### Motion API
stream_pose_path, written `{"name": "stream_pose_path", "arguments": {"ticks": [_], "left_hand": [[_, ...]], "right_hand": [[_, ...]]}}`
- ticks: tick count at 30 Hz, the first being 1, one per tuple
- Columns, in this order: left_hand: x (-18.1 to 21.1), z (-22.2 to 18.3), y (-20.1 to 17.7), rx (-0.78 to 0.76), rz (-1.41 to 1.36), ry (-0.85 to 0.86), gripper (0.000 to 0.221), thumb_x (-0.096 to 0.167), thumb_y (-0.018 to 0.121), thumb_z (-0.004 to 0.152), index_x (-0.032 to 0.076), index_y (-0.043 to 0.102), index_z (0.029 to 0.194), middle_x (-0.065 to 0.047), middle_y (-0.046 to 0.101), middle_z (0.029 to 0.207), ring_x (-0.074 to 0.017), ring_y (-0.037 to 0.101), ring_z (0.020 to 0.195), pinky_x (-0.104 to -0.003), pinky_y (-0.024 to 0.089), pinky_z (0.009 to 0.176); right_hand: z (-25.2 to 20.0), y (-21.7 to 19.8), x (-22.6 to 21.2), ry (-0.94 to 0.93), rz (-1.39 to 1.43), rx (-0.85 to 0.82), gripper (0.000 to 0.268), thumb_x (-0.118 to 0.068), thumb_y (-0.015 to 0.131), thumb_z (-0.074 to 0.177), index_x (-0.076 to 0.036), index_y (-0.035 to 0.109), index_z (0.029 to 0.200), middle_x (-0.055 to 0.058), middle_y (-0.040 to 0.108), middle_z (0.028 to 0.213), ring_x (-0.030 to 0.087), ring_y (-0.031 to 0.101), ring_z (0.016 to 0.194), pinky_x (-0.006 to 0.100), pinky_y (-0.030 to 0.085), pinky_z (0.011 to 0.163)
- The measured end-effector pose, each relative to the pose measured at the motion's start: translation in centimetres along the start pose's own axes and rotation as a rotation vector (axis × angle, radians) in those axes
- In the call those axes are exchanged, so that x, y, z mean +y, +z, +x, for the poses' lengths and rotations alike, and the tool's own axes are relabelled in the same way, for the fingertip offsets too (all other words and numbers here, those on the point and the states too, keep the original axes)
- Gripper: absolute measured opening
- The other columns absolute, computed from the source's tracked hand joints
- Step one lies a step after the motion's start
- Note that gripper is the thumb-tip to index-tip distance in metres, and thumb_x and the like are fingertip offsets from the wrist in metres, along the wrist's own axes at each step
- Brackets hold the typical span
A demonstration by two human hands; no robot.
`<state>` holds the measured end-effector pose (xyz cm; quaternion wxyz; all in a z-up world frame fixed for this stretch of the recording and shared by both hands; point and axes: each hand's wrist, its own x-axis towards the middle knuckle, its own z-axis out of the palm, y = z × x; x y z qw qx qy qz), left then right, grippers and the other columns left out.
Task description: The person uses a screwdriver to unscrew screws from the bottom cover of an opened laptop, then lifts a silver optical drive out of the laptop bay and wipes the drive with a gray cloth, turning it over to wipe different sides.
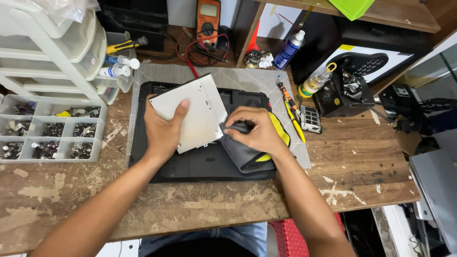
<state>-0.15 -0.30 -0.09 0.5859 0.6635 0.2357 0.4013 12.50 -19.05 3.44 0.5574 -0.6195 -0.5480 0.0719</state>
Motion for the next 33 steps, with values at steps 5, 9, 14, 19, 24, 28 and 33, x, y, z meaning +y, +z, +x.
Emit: {"name": "stream_pose_path", "arguments": {"ticks": [5, 9, 14, 19, 24, 28, 33], "left_hand": [[-0.5, -0.3, -0.1, -0.015, 0.013, 0.078, 0.041, 0.027, 0.082, 0.092, 0.005, 0.052, 0.11, -0.013, 0.058, 0.09, -0.0213, 0.056, 0.09, -0.037, 0.042, 0.081], [-1.5, -0.2, 0.1, -0.025, 0.003, 0.104, 0.041, 0.026, 0.081, 0.091, 0.008, 0.052, 0.114, -0.01, 0.059, 0.095, -0.0202, 0.057, 0.093, -0.036, 0.042, 0.084], [0.0, -1.2, 0.3, -0.085, -0.007, 0.097, 0.04, 0.026, 0.077, 0.093, 0.005, 0.052, 0.115, -0.014, 0.058, 0.095, -0.0243, 0.057, 0.095, -0.041, 0.043, 0.085], [0.2, -1.2, 0.7, -0.138, -0.057, 0.135, 0.036, 0.02, 0.078, 0.092, 0.006, 0.052, 0.113, -0.011, 0.059, 0.093, -0.021, 0.057, 0.092, -0.037, 0.043, 0.083], [0.6, -1.2, 0.2, -0.191, -0.061, 0.137, 0.036, 0.017, 0.077, 0.091, 0.006, 0.052, 0.115, -0.011, 0.058, 0.089, -0.0217, 0.057, 0.086, -0.039, 0.044, 0.078], [0.4, -1.2, 0.0, -0.185, -0.062, 0.093, 0.035, 0.02, 0.077, 0.092, 0.008, 0.053, 0.115, -0.008, 0.059, 0.088, -0.0207, 0.06, 0.085, -0.036, 0.044, 0.079], [0.1, -1.2, -0.1, -0.183, -0.089, 0.044, 0.041, 0.027, 0.078, 0.091, 0.009, 0.053, 0.117, -0.008, 0.06, 0.09, -0.0201, 0.059, 0.087, -0.037, 0.045, 0.081]], "right_hand": [[0.0, 0.9, -0.8, 0.011, -0.2, 0.081, 0.017, 0.005, 0.08, 0.075, -0.008, 0.076, 0.085, 0.011, 0.074, 0.08, 0.029, 0.071, 0.073, 0.036, 0.054, 0.069], [-0.1, 1.7, 0.2, 0.037, -0.331, 0.187, 0.016, -0.001, 0.082, 0.076, -0.011, 0.078, 0.087, 0.007, 0.074, 0.081, 0.028, 0.072, 0.075, 0.036, 0.055, 0.071], [0.8, 2.2, -0.3, 0.038, -0.364, 0.226, 0.015, -0.001, 0.081, 0.078, -0.01, 0.078, 0.09, 0.007, 0.075, 0.083, 0.028, 0.073, 0.079, 0.036, 0.057, 0.073], [2.8, 2.2, -2.5, 0.074, -0.407, 0.254, 0.033, -0.001, 0.078, 0.079, -0.011, 0.063, 0.106, 0.009, 0.076, 0.088, 0.034, 0.076, 0.088, 0.043, 0.058, 0.081], [4.2, 2.2, -2.7, 0.088, -0.44, 0.31, 0.035, -0.003, 0.078, 0.082, -0.011, 0.051, 0.105, 0.009, 0.077, 0.089, 0.034, 0.076, 0.088, 0.041, 0.056, 0.08], [4.4, 2.3, -2.5, 0.153, -0.493, 0.289, 0.04, -0.007, 0.08, 0.08, -0.014, 0.05, 0.104, 0.005, 0.078, 0.088, 0.033, 0.077, 0.089, 0.04, 0.056, 0.081], [3.8, 0.7, -0.9, 0.15, -0.57, 0.35, 0.04, -0.006, 0.081, 0.08, -0.014, 0.049, 0.102, 0.007, 0.078, 0.085, 0.035, 0.077, 0.085, 0.042, 0.056, 0.078]]}}
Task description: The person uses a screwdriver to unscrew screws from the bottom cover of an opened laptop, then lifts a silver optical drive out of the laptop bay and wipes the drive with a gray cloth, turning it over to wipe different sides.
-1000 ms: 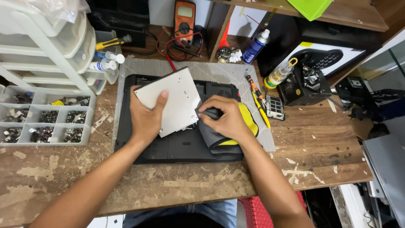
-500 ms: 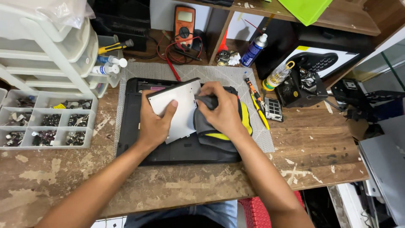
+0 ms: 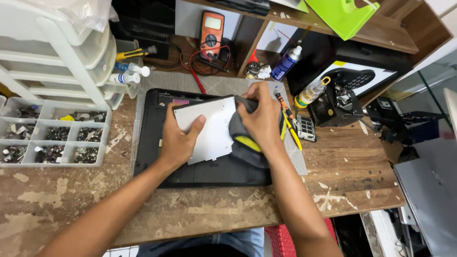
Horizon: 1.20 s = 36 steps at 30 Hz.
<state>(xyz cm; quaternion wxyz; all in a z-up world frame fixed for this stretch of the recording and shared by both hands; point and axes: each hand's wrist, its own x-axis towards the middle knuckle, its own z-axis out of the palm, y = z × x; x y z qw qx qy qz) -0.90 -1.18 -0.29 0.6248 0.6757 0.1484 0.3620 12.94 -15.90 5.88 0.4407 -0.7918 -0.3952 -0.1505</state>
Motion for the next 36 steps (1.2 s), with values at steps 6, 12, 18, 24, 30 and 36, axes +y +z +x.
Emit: {"name": "stream_pose_path", "arguments": {"ticks": [6, 12, 18, 24, 30, 36], "left_hand": [[-0.2, 0.5, -0.3, -0.012, 0.02, -0.033, 0.044, 0.032, 0.078, 0.09, 0.009, 0.052, 0.118, -0.01, 0.062, 0.09, -0.0203, 0.059, 0.087, -0.038, 0.046, 0.081], [-1.1, 0.3, -0.3, -0.005, 0.025, -0.019, 0.043, 0.029, 0.08, 0.09, 0.01, 0.053, 0.119, -0.01, 0.061, 0.091, -0.0223, 0.06, 0.088, -0.038, 0.046, 0.082], [-2.7, 0.8, -0.7, 0.119, 0.032, -0.019, 0.038, 0.028, 0.079, 0.091, 0.012, 0.054, 0.115, -0.007, 0.06, 0.09, -0.0181, 0.058, 0.088, -0.034, 0.045, 0.082], [-1.5, 0.9, -0.4, 0.137, 0.026, -0.065, 0.036, 0.028, 0.079, 0.091, 0.012, 0.055, 0.111, -0.006, 0.059, 0.09, -0.0164, 0.056, 0.088, -0.033, 0.044, 0.082], [-0.9, 1.0, -0.3, 0.113, 0.049, -0.105, 0.035, 0.026, 0.078, 0.091, 0.01, 0.054, 0.109, -0.006, 0.058, 0.091, -0.0182, 0.056, 0.089, -0.035, 0.044, 0.082], [-1.0, 0.9, -0.5, 0.051, 0.098, -0.101, 0.04, 0.032, 0.08, 0.09, 0.013, 0.054, 0.113, -0.005, 0.057, 0.09, -0.017, 0.055, 0.088, -0.034, 0.044, 0.08]], "right_hand": [[-0.7, -1.2, 0.1, -0.015, 0.127, 0.115, 0.038, -0.002, 0.083, 0.083, -0.013, 0.05, 0.098, 0.006, 0.078, 0.085, 0.026, 0.078, 0.085, 0.034, 0.056, 0.078], [-1.9, 0.0, -1.4, -0.135, 0.164, 0.012, 0.031, -0.002, 0.086, 0.081, -0.01, 0.059, 0.094, 0.007, 0.078, 0.089, 0.029, 0.078, 0.09, 0.038, 0.058, 0.082], [-2.1, -0.8, -1.0, -0.149, 0.11, -0.283, 0.033, -0.004, 0.086, 0.073, -0.012, 0.064, 0.097, 0.008, 0.077, 0.088, 0.033, 0.076, 0.09, 0.042, 0.058, 0.083], [-1.1, -4.1, -2.2, -0.114, 0.145, -0.681, 0.036, 0.001, 0.08, 0.071, -0.007, 0.058, 0.099, 0.019, 0.077, 0.087, 0.043, 0.075, 0.088, 0.05, 0.057, 0.077], [-1.1, -5.5, -0.3, -0.11, 0.229, -0.609, 0.032, -0.003, 0.083, 0.071, -0.01, 0.062, 0.095, 0.01, 0.079, 0.086, 0.031, 0.078, 0.086, 0.042, 0.058, 0.078], [-2.2, -2.5, 0.4, -0.188, 0.213, -0.465, 0.028, -0.002, 0.083, 0.073, -0.011, 0.065, 0.093, 0.009, 0.076, 0.086, 0.033, 0.076, 0.086, 0.04, 0.058, 0.079]]}}
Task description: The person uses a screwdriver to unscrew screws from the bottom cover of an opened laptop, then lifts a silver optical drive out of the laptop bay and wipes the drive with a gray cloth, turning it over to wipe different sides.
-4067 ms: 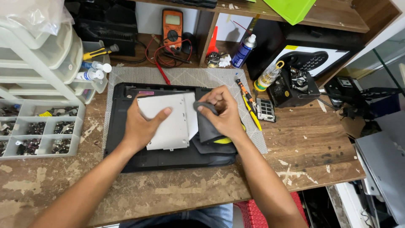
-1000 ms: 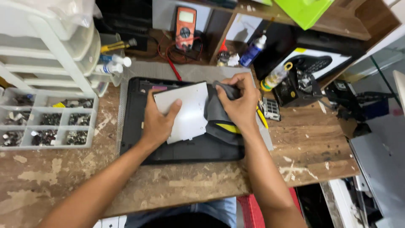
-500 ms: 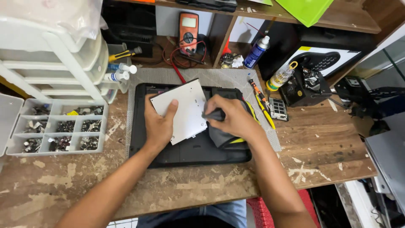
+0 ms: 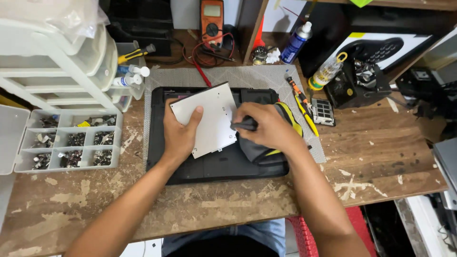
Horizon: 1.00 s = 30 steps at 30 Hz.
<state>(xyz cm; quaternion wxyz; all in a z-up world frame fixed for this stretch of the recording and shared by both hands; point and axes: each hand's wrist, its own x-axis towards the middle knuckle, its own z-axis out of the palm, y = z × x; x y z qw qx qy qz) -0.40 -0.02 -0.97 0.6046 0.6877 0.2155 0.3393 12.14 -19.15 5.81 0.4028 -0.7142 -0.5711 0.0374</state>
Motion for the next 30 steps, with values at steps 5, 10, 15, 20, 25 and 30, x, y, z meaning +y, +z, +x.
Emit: {"name": "stream_pose_path", "arguments": {"ticks": [5, 10, 15, 20, 25, 30], "left_hand": [[1.0, -0.5, 0.5, -0.121, 0.032, 0.032, 0.039, 0.03, 0.081, 0.087, 0.013, 0.056, 0.112, -0.005, 0.057, 0.087, -0.0171, 0.057, 0.086, -0.034, 0.045, 0.079], [0.5, -0.6, 0.6, -0.206, -0.011, 0.074, 0.043, 0.027, 0.083, 0.085, 0.012, 0.057, 0.114, -0.003, 0.054, 0.087, -0.0164, 0.054, 0.083, -0.032, 0.042, 0.075], [1.3, -0.7, 0.5, -0.199, -0.065, 0.11, 0.039, 0.022, 0.082, 0.086, 0.01, 0.057, 0.113, -0.002, 0.053, 0.086, -0.0149, 0.052, 0.083, -0.03, 0.041, 0.073], [1.2, -0.5, 0.4, -0.138, -0.046, 0.122, 0.04, 0.024, 0.082, 0.087, 0.01, 0.057, 0.115, -0.005, 0.058, 0.091, -0.0174, 0.055, 0.087, -0.032, 0.042, 0.078], [0.8, -0.7, 0.5, -0.053, -0.009, 0.105, 0.041, 0.026, 0.083, 0.087, 0.01, 0.057, 0.115, -0.009, 0.062, 0.092, -0.0198, 0.057, 0.088, -0.035, 0.044, 0.08], [-0.4, -0.3, 0.2, 0.0, -0.025, 0.086, 0.037, 0.025, 0.082, 0.089, 0.011, 0.057, 0.112, -0.007, 0.062, 0.091, -0.0178, 0.057, 0.088, -0.034, 0.044, 0.08]], "right_hand": [[0.0, 1.1, 1.2, -0.008, -0.074, 0.156, 0.027, -0.001, 0.083, 0.075, -0.012, 0.064, 0.09, 0.008, 0.073, 0.09, 0.033, 0.074, 0.088, 0.04, 0.057, 0.08], [0.2, 1.8, 1.0, 0.026, -0.148, 0.521, 0.022, -0.006, 0.086, 0.081, -0.013, 0.068, 0.091, 0.004, 0.072, 0.081, 0.026, 0.074, 0.079, 0.033, 0.057, 0.073], [0.7, 1.8, 0.4, 0.017, -0.13, 0.585, 0.02, -0.006, 0.089, 0.079, -0.015, 0.073, 0.088, 0.001, 0.072, 0.084, 0.024, 0.073, 0.08, 0.033, 0.058, 0.074], [0.6, 1.9, 0.6, 0.003, -0.085, 0.49, 0.017, -0.002, 0.086, 0.076, -0.012, 0.077, 0.087, 0.006, 0.074, 0.084, 0.029, 0.074, 0.081, 0.035, 0.057, 0.073], [0.1, 1.8, 0.0, 0.086, -0.008, 0.264, 0.02, 0.001, 0.08, 0.074, -0.003, 0.08, 0.093, 0.021, 0.072, 0.082, 0.04, 0.072, 0.079, 0.043, 0.057, 0.069], [0.0, 1.4, -0.5, 0.17, 0.02, 0.077, 0.025, 0.004, 0.076, 0.074, 0.0, 0.081, 0.099, 0.024, 0.072, 0.082, 0.043, 0.071, 0.078, 0.044, 0.057, 0.071]]}}
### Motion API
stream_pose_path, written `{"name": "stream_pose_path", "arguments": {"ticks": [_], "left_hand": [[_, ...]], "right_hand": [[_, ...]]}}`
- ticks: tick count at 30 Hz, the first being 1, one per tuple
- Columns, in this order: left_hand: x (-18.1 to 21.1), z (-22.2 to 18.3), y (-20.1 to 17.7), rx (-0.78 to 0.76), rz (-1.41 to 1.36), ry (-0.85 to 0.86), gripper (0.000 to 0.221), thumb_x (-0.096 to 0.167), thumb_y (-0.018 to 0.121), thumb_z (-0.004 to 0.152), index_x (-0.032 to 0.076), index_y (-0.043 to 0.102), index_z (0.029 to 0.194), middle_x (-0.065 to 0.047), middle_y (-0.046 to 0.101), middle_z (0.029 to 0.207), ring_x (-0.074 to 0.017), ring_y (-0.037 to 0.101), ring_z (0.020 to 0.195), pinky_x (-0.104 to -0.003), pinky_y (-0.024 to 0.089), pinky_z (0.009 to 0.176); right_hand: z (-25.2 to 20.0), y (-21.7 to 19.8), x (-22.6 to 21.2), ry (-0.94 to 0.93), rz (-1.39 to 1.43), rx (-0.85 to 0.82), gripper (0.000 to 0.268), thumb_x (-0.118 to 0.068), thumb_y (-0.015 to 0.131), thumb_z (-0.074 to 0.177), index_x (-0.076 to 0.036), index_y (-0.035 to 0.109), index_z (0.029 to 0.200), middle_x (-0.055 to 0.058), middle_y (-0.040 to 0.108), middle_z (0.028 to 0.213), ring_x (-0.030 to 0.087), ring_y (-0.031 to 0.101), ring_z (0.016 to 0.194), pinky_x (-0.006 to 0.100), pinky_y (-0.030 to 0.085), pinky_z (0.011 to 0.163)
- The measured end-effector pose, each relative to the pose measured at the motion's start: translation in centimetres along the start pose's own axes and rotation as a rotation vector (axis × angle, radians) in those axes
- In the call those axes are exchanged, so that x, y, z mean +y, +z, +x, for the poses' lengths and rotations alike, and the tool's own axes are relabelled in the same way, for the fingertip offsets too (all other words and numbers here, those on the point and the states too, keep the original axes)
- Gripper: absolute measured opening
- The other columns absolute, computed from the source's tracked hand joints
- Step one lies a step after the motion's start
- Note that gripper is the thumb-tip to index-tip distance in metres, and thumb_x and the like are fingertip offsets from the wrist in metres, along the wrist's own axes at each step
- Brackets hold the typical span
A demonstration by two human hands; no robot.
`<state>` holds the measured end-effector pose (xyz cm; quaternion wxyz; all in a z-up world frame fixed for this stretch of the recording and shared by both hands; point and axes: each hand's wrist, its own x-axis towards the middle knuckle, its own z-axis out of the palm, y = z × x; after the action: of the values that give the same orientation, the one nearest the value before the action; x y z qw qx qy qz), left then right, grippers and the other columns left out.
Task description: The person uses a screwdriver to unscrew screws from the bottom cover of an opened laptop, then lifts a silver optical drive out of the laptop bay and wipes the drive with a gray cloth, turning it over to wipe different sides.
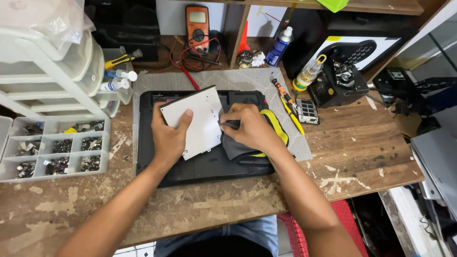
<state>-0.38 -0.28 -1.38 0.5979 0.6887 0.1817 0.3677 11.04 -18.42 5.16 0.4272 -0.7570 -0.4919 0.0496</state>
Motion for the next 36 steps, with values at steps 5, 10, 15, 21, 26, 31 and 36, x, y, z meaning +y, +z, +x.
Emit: {"name": "stream_pose_path", "arguments": {"ticks": [5, 10, 15, 21, 26, 31, 36], "left_hand": [[-0.1, 0.3, -0.1, 0.048, -0.045, -0.011, 0.035, 0.022, 0.082, 0.09, 0.012, 0.055, 0.11, -0.003, 0.06, 0.091, -0.0148, 0.056, 0.09, -0.031, 0.044, 0.081], [0.3, 0.3, -0.1, 0.055, -0.007, -0.023, 0.036, 0.026, 0.082, 0.09, 0.011, 0.055, 0.11, -0.006, 0.06, 0.09, -0.0166, 0.056, 0.089, -0.035, 0.045, 0.081], [1.6, 0.0, 0.3, 0.058, -0.017, 0.003, 0.033, 0.024, 0.08, 0.092, 0.01, 0.055, 0.108, -0.007, 0.059, 0.09, -0.0166, 0.054, 0.09, -0.035, 0.042, 0.082], [1.3, -0.1, 0.4, 0.028, 0.007, 0.026, 0.035, 0.026, 0.08, 0.091, 0.01, 0.055, 0.109, -0.007, 0.058, 0.09, -0.0162, 0.055, 0.09, -0.035, 0.042, 0.082], [0.2, -0.7, 0.1, -0.066, -0.03, 0.081, 0.037, 0.019, 0.082, 0.088, 0.009, 0.057, 0.112, -0.006, 0.062, 0.092, -0.0154, 0.06, 0.089, -0.032, 0.044, 0.083], [0.3, -0.6, -0.4, -0.155, 0.0, 0.164, 0.048, 0.016, 0.088, 0.078, 0.008, 0.057, 0.114, -0.008, 0.061, 0.087, -0.0165, 0.058, 0.084, -0.033, 0.044, 0.078], [0.2, -1.0, 0.1, -0.154, -0.047, 0.166, 0.044, 0.013, 0.087, 0.079, 0.009, 0.057, 0.111, -0.003, 0.06, 0.083, -0.0138, 0.057, 0.078, -0.029, 0.042, 0.073]], "right_hand": [[0.2, -0.5, -0.5, 0.013, -0.008, -0.11, 0.025, 0.003, 0.076, 0.075, 0.0, 0.081, 0.1, 0.022, 0.072, 0.084, 0.038, 0.07, 0.079, 0.041, 0.056, 0.072], [0.4, -2.0, -0.9, -0.001, -0.012, -0.243, 0.018, -0.003, 0.079, 0.069, -0.007, 0.082, 0.087, 0.02, 0.072, 0.078, 0.04, 0.07, 0.077, 0.046, 0.055, 0.074], [0.0, -4.3, -0.1, -0.028, 0.014, -0.2, 0.015, -0.006, 0.083, 0.068, -0.011, 0.08, 0.082, 0.012, 0.072, 0.076, 0.031, 0.07, 0.073, 0.039, 0.055, 0.072], [0.3, -1.7, 0.4, -0.102, 0.016, -0.058, 0.017, -0.003, 0.083, 0.07, -0.01, 0.078, 0.085, 0.008, 0.072, 0.08, 0.03, 0.071, 0.076, 0.036, 0.055, 0.071], [0.4, -0.1, -0.5, -0.167, -0.066, 0.176, 0.016, 0.0, 0.081, 0.074, -0.008, 0.077, 0.087, 0.01, 0.072, 0.082, 0.033, 0.073, 0.078, 0.039, 0.058, 0.071], [0.2, 0.8, -0.1, -0.115, -0.154, 0.531, 0.016, -0.013, 0.088, 0.079, -0.018, 0.075, 0.087, -0.003, 0.073, 0.08, 0.02, 0.073, 0.076, 0.027, 0.058, 0.071], [0.0, 1.4, -1.6, -0.066, -0.062, 0.634, 0.022, -0.009, 0.088, 0.079, -0.014, 0.068, 0.084, 0.0, 0.076, 0.079, 0.021, 0.076, 0.077, 0.028, 0.058, 0.071]]}}
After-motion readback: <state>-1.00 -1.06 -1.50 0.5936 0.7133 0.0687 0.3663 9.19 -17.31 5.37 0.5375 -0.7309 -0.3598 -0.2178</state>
